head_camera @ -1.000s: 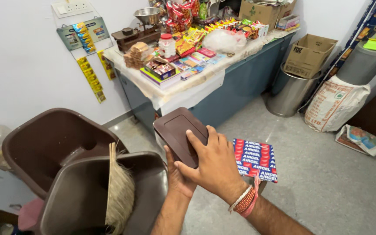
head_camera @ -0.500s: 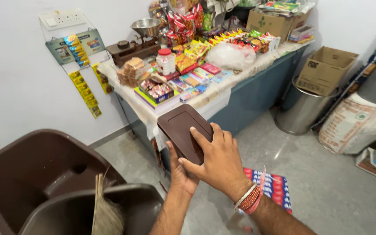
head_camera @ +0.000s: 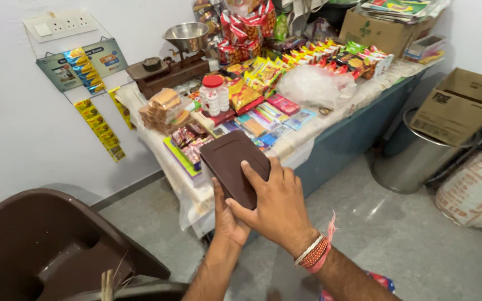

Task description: The person handles packaged biscuits and a plastic container of sweets, placing them on a counter. They then wipe a metal weighing scale bowl with a yellow cloth and return it to the scale.

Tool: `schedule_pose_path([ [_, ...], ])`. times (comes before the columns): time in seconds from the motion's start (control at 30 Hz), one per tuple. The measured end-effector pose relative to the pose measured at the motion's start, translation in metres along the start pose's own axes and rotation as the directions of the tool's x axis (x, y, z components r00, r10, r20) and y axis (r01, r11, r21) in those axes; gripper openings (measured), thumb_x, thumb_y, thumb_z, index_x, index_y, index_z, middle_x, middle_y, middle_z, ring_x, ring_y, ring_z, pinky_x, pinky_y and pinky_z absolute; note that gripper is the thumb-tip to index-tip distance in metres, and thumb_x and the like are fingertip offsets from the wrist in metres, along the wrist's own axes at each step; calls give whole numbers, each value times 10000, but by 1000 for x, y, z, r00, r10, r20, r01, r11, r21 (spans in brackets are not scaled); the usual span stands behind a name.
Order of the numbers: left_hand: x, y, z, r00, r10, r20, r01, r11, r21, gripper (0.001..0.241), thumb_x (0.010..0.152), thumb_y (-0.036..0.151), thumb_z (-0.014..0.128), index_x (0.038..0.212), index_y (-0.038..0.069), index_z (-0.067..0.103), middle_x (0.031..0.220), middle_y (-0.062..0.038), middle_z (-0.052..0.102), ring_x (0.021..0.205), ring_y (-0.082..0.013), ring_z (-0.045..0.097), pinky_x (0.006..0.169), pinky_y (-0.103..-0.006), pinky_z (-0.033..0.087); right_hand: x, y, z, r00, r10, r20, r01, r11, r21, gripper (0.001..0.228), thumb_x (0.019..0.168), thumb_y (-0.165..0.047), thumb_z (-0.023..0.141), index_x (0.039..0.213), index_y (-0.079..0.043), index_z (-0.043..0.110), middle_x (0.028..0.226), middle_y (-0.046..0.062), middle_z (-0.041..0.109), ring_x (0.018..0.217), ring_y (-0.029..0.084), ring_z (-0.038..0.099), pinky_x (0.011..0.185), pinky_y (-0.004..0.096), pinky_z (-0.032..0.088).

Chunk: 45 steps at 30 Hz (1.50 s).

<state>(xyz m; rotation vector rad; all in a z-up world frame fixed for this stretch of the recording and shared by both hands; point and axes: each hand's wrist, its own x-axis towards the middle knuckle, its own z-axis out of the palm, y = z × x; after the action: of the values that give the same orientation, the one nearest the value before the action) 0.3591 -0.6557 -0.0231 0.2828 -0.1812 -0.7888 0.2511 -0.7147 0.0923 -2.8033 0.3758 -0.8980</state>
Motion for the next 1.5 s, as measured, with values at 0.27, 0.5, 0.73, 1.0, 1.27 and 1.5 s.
schedule_pose_path([
  [0.27, 127, -18, -9, 998, 54, 11, -54, 998, 28, 922, 789, 659, 693, 1508, 134, 454, 1472, -84, 565, 1339, -269, 553, 1131, -459, 467, 98, 98, 50, 1000, -26, -4, 27, 995, 95, 782, 710, -573, 805, 1370, -190, 632, 1339, 284, 511, 1072, 445, 533, 905, 554, 455],
  [0.5, 213, -26, -5, 997, 78, -17, -75, 986, 146, 968, 768, 685, 673, 1510, 110, 437, 1492, -93, 553, 1360, -258, 554, 1146, -436, 477, 162, 159, 78, 1000, -15, -18, 17, 991, 132, 837, 671, -554, 835, 1387, -193, 599, 1363, 275, 484, 1185, 459, 490, 949, 575, 422],
  [0.73, 249, -21, -28, 977, 173, -124, -124, 938, 324, 943, 769, 724, 622, 1468, 108, 474, 1424, -107, 610, 1280, -281, 618, 1054, -452, 533, 191, 205, 115, 999, -24, -25, 31, 933, 357, 785, 762, -524, 809, 1415, -147, 593, 1320, 260, 555, 1214, 417, 525, 1026, 493, 431],
  [1.0, 271, 4, -46, 969, 146, -201, -93, 964, 250, 725, 866, 623, 619, 1387, 122, 564, 1287, -86, 686, 1140, -261, 684, 1009, -480, 550, 223, 260, 151, 853, 111, 510, -521, 181, 834, 615, 917, -519, 623, 1390, -125, 628, 1130, 26, 676, 1003, 117, 596, 859, 322, 479],
  [1.27, 288, 28, -56, 965, 151, -214, -88, 956, 278, 699, 907, 600, 620, 1384, 91, 572, 1245, -88, 695, 1110, -248, 687, 988, -445, 562, 243, 271, 186, 721, 113, 684, -663, -173, 728, 574, 913, -564, 576, 1355, -199, 607, 1231, -14, 704, 1028, 105, 651, 823, 371, 516],
  [1.5, 306, 35, -62, 945, 165, -281, -69, 944, 323, 721, 888, 612, 598, 1378, 84, 575, 1252, -91, 704, 1100, -241, 702, 968, -433, 581, 254, 272, 213, 638, 9, 770, -709, -384, 592, 682, 895, -602, 521, 1439, -193, 540, 1336, 22, 689, 1155, 207, 670, 912, 485, 549],
])
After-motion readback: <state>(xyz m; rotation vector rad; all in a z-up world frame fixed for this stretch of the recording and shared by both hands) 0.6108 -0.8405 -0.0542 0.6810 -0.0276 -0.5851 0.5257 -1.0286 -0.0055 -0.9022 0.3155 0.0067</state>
